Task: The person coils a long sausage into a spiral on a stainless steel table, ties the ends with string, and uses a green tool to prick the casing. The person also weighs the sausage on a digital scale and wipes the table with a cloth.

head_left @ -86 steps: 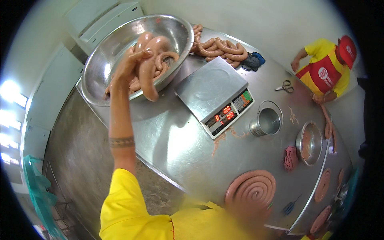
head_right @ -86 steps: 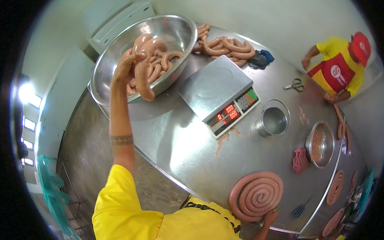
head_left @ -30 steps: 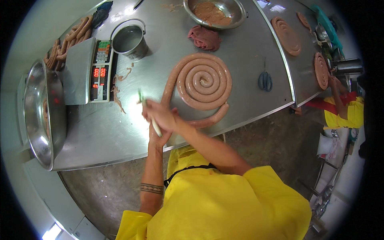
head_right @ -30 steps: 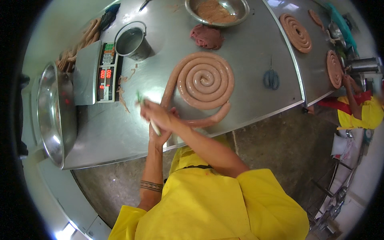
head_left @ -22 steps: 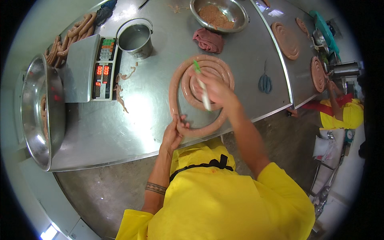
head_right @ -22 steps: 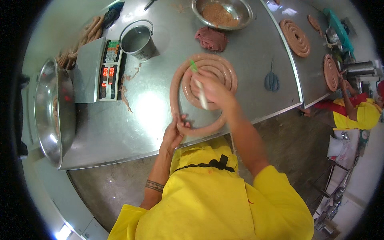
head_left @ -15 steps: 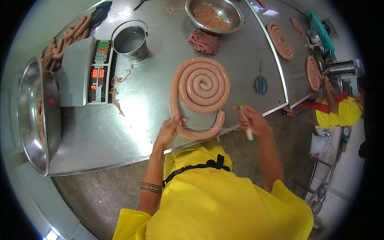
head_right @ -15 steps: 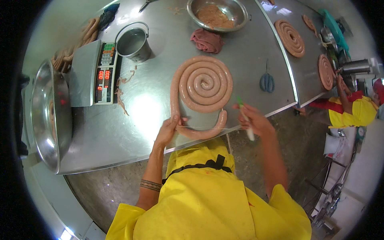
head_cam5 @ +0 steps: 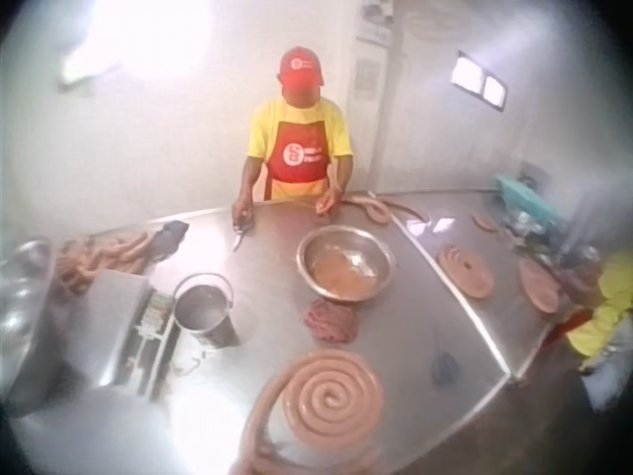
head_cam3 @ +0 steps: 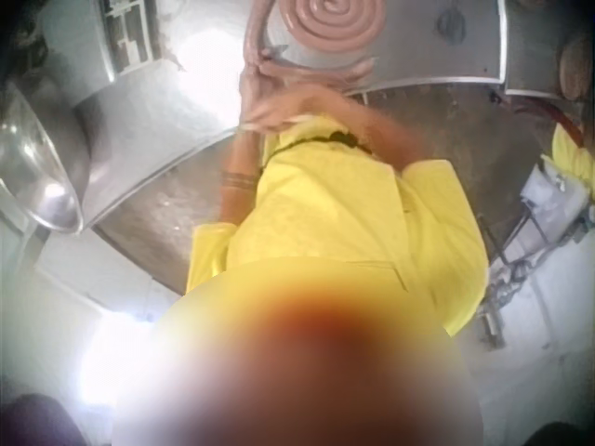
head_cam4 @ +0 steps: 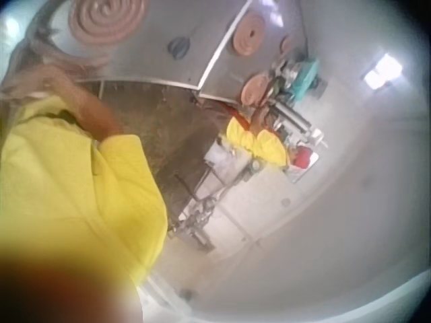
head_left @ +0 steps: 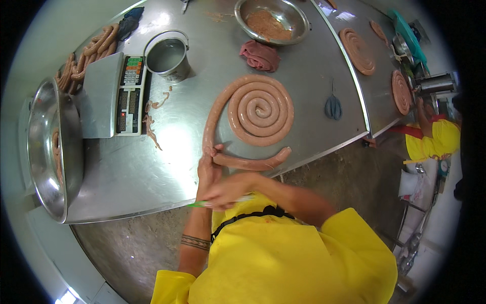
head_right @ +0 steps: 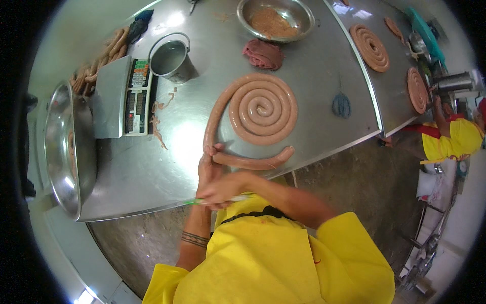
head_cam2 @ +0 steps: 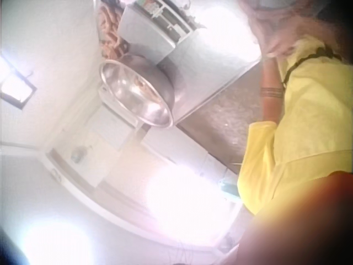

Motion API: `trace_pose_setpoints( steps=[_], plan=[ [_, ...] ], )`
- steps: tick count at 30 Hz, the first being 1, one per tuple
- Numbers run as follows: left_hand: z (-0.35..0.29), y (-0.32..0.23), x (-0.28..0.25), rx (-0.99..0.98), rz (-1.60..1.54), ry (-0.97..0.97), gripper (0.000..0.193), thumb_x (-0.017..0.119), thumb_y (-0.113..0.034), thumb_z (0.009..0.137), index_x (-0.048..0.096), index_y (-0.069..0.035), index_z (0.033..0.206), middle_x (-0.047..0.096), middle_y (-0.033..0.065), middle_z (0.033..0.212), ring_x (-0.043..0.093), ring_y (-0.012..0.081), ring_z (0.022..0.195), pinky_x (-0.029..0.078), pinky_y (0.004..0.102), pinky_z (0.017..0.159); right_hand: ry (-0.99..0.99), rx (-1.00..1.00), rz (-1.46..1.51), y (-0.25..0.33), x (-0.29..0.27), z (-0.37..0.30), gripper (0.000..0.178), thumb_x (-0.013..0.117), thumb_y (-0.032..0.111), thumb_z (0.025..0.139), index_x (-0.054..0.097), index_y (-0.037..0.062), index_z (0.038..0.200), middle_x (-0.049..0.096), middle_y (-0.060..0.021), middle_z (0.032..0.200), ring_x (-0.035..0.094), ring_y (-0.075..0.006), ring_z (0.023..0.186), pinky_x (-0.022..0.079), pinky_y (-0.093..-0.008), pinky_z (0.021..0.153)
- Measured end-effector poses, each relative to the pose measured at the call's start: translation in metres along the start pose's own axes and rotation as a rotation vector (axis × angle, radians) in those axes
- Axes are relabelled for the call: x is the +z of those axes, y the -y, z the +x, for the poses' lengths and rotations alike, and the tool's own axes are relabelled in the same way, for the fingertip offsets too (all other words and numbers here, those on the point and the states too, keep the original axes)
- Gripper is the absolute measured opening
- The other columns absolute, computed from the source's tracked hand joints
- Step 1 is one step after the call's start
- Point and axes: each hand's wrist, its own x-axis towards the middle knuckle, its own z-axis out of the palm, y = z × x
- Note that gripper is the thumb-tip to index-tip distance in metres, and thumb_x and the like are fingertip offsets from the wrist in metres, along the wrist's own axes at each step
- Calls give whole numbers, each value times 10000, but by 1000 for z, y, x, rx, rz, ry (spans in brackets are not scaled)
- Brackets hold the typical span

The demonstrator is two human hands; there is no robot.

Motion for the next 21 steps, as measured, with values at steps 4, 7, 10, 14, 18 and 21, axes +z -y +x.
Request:
trace_pose_setpoints(
  steps=[4,7,10,14,18,21],
  plan=[
    [-22,2,13,-91,-358,182,789,343,-649,1001,517,59,1300,598,200,1287,522,248,1231,384,366,1078,-652,-339,291,39,-74,87,320,474,347,991,586,78,1124,588,-20,804,573,-153,706,472,-302,634],
    [-34,-5,24,161,743,42,631,326,-487,1070,643,59,1062,702,138,1106,655,268,946,497,367,887,-890,-567,606,74,-171,60,251,518,256,1000,570,73,1164,592,-63,801,561,-173,635,474,-328,549],
    [-33,-16,24,298,1255,62,516,371,-351,1081,629,86,992,712,110,927,629,239,795,493,331,837,-1164,-661,708,105,-240,-32,285,492,263,1026,543,36,1191,543,-76,774,533,-169,650,475,-300,571],
    [-20,-27,9,115,1111,132,426,426,-308,1072,612,68,1001,692,115,926,621,223,842,491,338,844,-1269,-684,441,118,-238,-185,315,459,219,1047,499,59,1315,525,-92,908,539,-195,816,528,-374,731],
    [-10,-21,1,-153,252,313,277,479,-285,1057,577,-35,987,651,115,1021,622,223,924,506,369,892,-1249,-576,456,74,-154,-279,305,428,271,1066,502,107,1313,527,-6,766,549,-133,661,522,-331,642],
    [-4,-12,6,-96,-240,168,190,540,-225,1031,559,-37,1043,642,144,1141,638,234,976,538,391,848,-1412,-351,341,4,-74,-278,344,439,346,1058,499,109,1300,493,0,707,508,-118,551,486,-302,542]
  ],
)
